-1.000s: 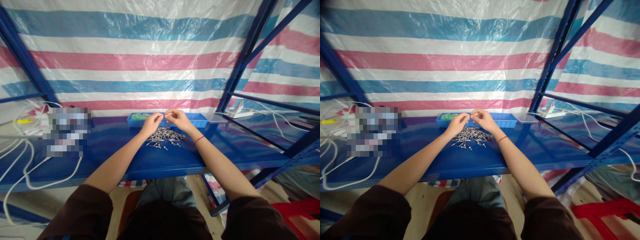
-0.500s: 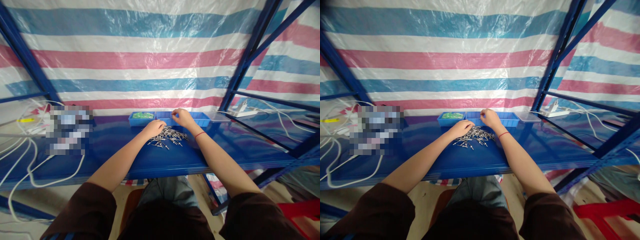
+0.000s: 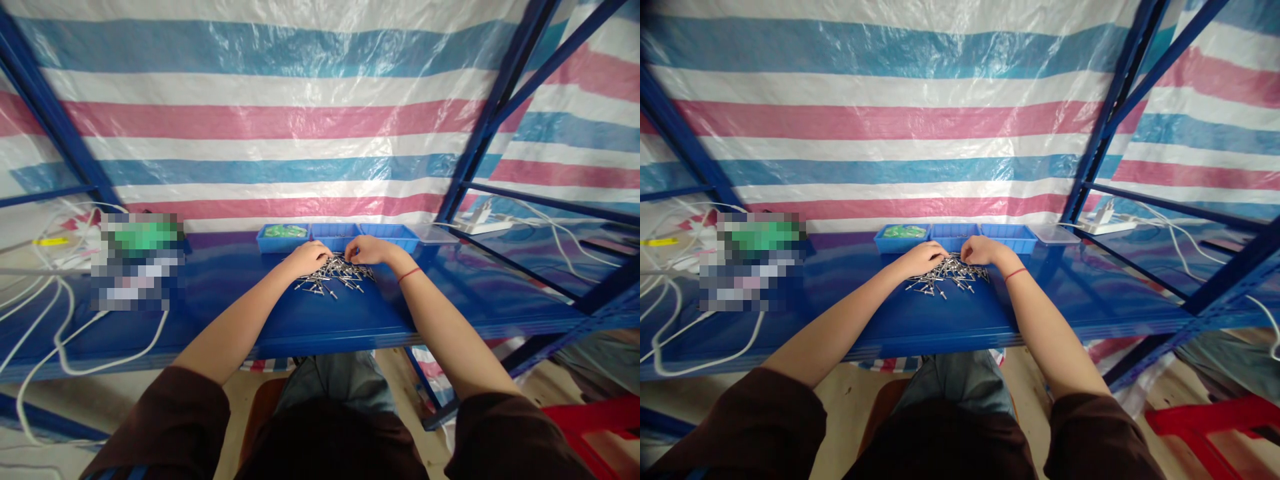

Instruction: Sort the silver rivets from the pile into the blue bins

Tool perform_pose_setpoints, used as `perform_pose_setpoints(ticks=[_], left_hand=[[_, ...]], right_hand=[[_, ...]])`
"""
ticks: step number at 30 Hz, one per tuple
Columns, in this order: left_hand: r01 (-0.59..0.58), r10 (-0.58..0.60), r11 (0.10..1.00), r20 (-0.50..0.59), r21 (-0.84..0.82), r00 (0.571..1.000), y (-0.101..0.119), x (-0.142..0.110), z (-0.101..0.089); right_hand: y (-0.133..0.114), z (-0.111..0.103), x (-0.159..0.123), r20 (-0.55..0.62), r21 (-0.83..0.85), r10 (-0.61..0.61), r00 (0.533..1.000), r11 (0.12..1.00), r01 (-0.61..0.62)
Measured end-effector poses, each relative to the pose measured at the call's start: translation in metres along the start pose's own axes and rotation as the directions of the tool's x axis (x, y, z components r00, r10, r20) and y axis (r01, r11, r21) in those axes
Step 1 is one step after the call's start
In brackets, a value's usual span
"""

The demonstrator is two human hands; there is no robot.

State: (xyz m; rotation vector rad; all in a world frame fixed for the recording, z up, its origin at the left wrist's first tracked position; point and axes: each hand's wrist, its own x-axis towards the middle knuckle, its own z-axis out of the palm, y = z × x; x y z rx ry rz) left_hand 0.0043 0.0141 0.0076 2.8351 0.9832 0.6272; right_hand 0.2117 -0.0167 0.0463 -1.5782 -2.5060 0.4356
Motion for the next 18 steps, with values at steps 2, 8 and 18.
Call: perform_pose_setpoints(ticks=[2, 8, 18], left_hand=[[-0.005, 0.005, 1.000, -0.003, -0.007, 1.000, -0.0007, -0.0002, 0.0003], [0.001, -0.001, 1.000, 0.004, 0.010, 1.000, -0.0002, -0.0003, 0.0006], [0.023, -0.022, 1.000, 0.014, -0.021, 1.000, 0.0019, -0.0012, -0.0008]], right_hand=[[-0.0008, 0.0001, -0.0012, 0.010, 0.027, -0.011, 1.000, 1.000, 0.010], [-0.0040, 0.0015, -0.0027, -0.014, 0.036, 0.017, 1.000, 0.999, -0.017], [-0.0100, 0.0077, 0.0017, -0.106, -0.142, 0.111, 0.988, 0.982, -0.126]])
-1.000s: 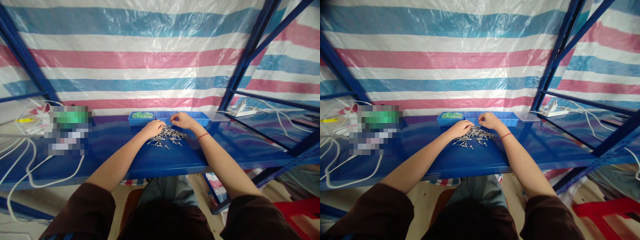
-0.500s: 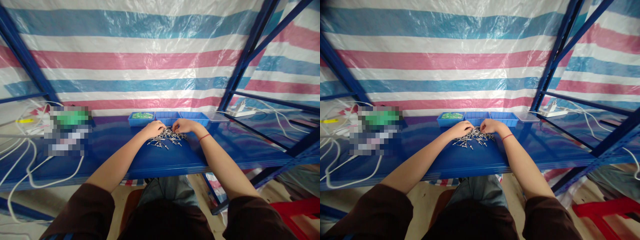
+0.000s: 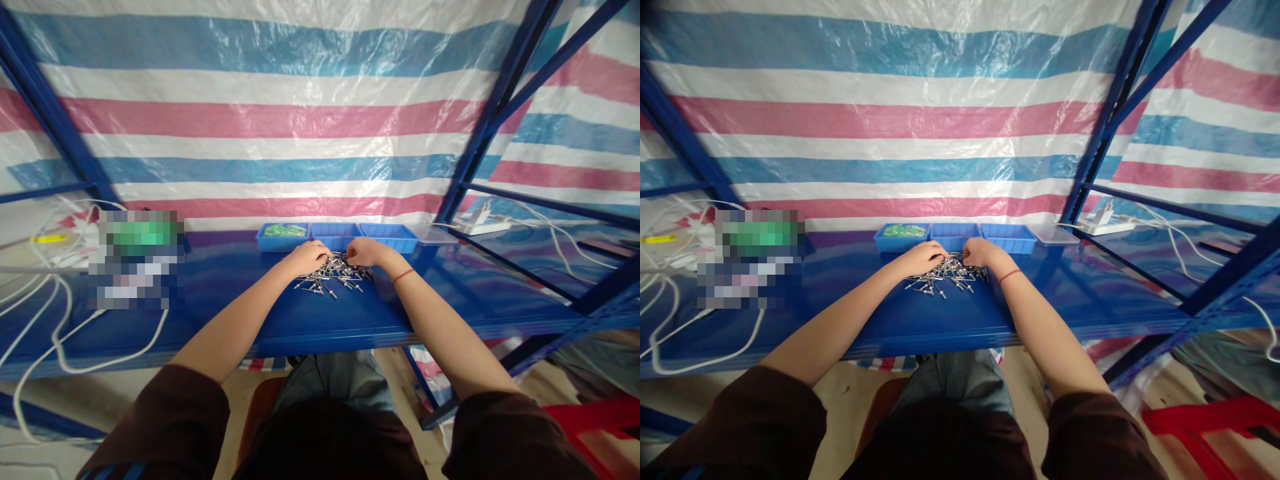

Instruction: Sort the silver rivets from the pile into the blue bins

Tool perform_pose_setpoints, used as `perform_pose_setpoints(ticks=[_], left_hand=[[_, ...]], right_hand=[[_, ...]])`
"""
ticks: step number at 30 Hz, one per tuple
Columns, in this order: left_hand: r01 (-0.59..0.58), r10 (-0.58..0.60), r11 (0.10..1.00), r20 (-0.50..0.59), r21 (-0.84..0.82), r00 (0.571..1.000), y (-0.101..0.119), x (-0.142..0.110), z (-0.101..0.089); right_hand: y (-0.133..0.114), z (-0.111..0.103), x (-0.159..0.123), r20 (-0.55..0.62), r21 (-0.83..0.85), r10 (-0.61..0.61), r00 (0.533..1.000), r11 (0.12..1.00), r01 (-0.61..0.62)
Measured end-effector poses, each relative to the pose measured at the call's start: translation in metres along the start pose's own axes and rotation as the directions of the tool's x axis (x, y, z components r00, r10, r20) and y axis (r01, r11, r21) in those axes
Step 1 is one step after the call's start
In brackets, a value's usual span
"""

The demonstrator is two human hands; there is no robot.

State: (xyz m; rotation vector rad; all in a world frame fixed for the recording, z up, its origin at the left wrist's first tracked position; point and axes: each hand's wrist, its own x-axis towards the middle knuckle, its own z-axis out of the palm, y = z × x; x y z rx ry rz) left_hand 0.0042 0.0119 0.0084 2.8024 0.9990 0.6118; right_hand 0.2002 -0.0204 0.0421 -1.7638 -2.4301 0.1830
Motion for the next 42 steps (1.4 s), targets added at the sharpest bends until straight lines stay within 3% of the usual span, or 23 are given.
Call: perform_pose_setpoints(ticks=[4, 7, 10, 13, 18, 23, 27, 31, 34, 37, 39, 42], left_hand=[[0.034, -0.034, 0.999, -0.026, -0.002, 0.999, 0.001, 0.000, 0.001], [0.062, -0.067, 0.997, -0.153, -0.036, 0.986, 0.006, -0.001, -0.001], [0.012, -0.064, 0.983, -0.273, -0.186, 0.960, 0.014, 0.000, -0.005], [-0.004, -0.112, 0.946, -0.339, -0.324, 0.934, 0.021, 0.001, -0.008], [0.013, -0.210, 0.913, -0.443, -0.408, 0.872, 0.025, 0.003, -0.008], [-0.011, -0.198, 0.918, -0.483, -0.396, 0.853, 0.027, 0.003, -0.009], [-0.011, -0.200, 0.928, -0.524, -0.371, 0.828, 0.025, 0.003, -0.012], [-0.010, -0.214, 0.918, -0.519, -0.395, 0.827, 0.020, 0.006, -0.010], [-0.020, -0.190, 0.907, -0.451, -0.420, 0.872, 0.017, 0.007, -0.007], [-0.005, -0.170, 0.906, -0.375, -0.424, 0.911, 0.015, 0.008, -0.005], [0.018, -0.194, 0.911, -0.391, -0.413, 0.900, 0.015, 0.007, -0.004], [0.035, -0.193, 0.935, -0.424, -0.353, 0.885, 0.013, 0.005, -0.005]], right_hand=[[0.007, -0.002, 0.001, -0.096, 0.016, -0.056, 0.994, 0.998, 0.058], [0.013, -0.005, 0.002, -0.198, 0.209, -0.104, 0.975, 0.967, 0.146], [0.013, -0.005, 0.004, -0.231, 0.515, -0.096, 0.968, 0.832, 0.206], [0.007, -0.004, 0.003, -0.207, 0.693, -0.093, 0.974, 0.688, 0.213], [-0.002, -0.004, 0.001, -0.216, 0.784, -0.068, 0.974, 0.583, 0.215], [-0.007, -0.004, 0.000, -0.195, 0.862, -0.050, 0.979, 0.467, 0.196], [-0.011, -0.003, 0.001, -0.294, 0.878, 0.007, 0.956, 0.396, 0.267], [-0.013, -0.006, -0.001, -0.342, 0.858, -0.021, 0.939, 0.399, 0.322], [-0.014, -0.008, -0.004, -0.354, 0.823, -0.068, 0.933, 0.451, 0.346], [-0.013, -0.007, -0.001, -0.411, 0.781, -0.034, 0.911, 0.501, 0.372], [-0.008, -0.005, 0.008, -0.477, 0.752, 0.029, 0.878, 0.531, 0.391], [0.003, 0.002, 0.025, -0.595, 0.676, 0.131, 0.793, 0.615, 0.406]])
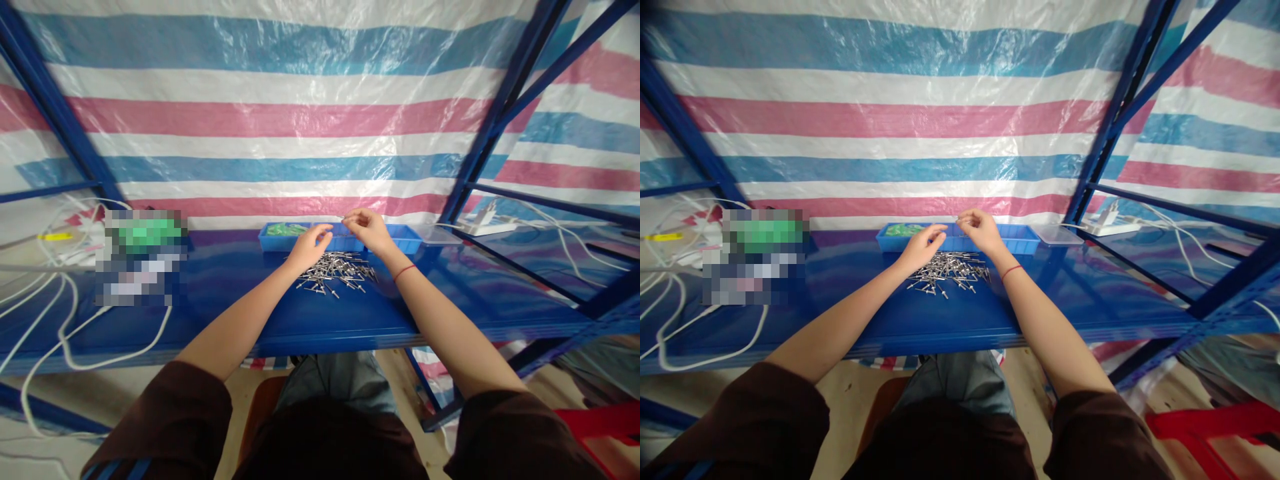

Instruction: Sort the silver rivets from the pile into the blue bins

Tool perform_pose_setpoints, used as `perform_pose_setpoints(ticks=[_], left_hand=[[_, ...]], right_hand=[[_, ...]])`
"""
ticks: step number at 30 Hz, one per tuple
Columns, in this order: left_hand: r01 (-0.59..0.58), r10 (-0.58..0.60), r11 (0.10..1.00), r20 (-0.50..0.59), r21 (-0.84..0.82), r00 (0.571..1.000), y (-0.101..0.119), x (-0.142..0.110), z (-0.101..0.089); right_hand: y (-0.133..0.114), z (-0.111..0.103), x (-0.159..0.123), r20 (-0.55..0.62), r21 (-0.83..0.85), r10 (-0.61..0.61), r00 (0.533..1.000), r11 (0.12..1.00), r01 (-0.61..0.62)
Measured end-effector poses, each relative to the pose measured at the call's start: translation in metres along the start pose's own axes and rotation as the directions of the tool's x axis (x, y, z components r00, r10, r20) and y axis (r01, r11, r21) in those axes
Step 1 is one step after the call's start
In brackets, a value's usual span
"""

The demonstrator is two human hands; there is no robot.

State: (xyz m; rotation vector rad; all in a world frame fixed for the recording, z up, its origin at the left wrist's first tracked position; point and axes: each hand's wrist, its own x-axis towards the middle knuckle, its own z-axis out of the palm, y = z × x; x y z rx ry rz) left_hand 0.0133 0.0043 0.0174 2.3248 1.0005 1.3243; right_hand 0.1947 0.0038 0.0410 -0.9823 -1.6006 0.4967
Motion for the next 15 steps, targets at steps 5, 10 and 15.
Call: perform_pose_setpoints(ticks=[5, 10, 15], left_hand=[[-0.107, 0.085, 0.977, 0.121, 0.187, 0.989, -0.006, -0.001, -0.003], [-0.182, 0.086, 0.937, 0.306, 0.298, 0.948, -0.015, -0.004, 0.001], [-0.175, 0.009, 0.922, 0.433, 0.345, 0.901, -0.015, -0.005, 0.001]], right_hand=[[0.019, -0.003, 0.006, 0.036, -0.478, -0.117, 0.993, 0.870, 0.120], [0.007, -0.010, -0.004, 0.188, -0.586, -0.148, 0.971, 0.776, 0.232], [-0.003, -0.007, -0.012, 0.507, -0.559, 0.116, 0.854, 0.798, 0.223]])
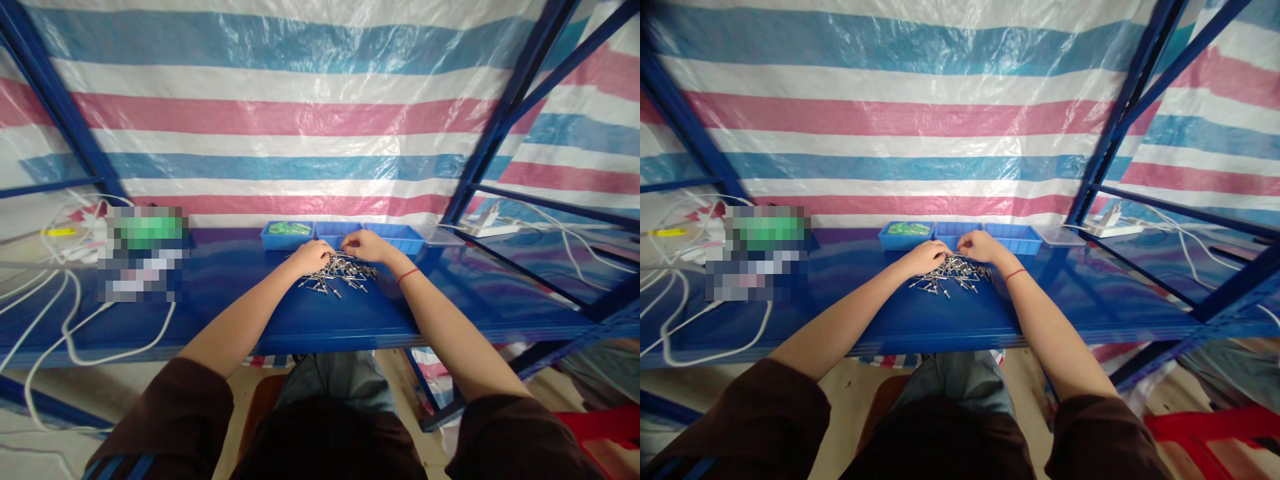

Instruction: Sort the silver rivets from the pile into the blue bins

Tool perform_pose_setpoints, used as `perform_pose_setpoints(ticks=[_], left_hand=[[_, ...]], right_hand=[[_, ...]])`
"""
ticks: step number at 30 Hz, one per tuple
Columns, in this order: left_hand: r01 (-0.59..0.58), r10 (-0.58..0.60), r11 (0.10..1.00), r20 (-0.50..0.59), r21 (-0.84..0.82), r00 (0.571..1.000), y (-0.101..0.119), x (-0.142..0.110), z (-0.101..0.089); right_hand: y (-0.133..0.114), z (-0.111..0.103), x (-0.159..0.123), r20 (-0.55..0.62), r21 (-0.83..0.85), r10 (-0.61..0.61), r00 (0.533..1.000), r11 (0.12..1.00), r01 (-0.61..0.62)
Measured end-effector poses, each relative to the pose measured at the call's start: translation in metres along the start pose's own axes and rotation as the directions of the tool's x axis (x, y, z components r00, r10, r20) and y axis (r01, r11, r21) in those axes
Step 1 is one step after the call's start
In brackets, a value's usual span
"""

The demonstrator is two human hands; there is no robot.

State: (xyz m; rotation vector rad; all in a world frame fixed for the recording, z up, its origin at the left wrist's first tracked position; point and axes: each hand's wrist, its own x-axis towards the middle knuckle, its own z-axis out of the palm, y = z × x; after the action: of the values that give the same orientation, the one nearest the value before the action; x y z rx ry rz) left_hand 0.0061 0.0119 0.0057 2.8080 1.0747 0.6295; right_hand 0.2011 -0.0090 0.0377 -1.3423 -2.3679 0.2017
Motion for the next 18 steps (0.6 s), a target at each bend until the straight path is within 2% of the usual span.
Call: perform_pose_setpoints(ticks=[2, 4, 9, 14, 18], left_hand=[[-0.006, 0.006, 1.000, 0.023, 0.009, 1.000, 0.001, 0.000, -0.002], [-0.008, 0.007, 1.000, 0.029, 0.020, 1.000, 0.002, 0.000, -0.004], [-0.018, 0.017, 0.999, 0.039, 0.032, 0.999, 0.000, 0.000, -0.004], [-0.015, 0.014, 0.999, 0.025, 0.030, 1.000, -0.001, 0.000, -0.002], [-0.009, 0.008, 0.999, 0.030, 0.032, 1.000, -0.002, 0.001, 0.000]], right_hand=[[-0.005, 0.003, -0.001, 0.100, -0.091, 0.022, 0.995, 0.996, -0.013], [-0.010, 0.006, 0.000, 0.127, -0.199, 0.055, 0.990, 0.980, -0.029], [-0.015, 0.006, 0.000, 0.124, -0.330, 0.121, 0.985, 0.941, -0.074], [-0.010, 0.009, 0.002, 0.112, -0.379, 0.131, 0.985, 0.922, -0.079], [-0.011, 0.011, 0.003, 0.084, -0.385, 0.173, 0.981, 0.914, -0.128]])
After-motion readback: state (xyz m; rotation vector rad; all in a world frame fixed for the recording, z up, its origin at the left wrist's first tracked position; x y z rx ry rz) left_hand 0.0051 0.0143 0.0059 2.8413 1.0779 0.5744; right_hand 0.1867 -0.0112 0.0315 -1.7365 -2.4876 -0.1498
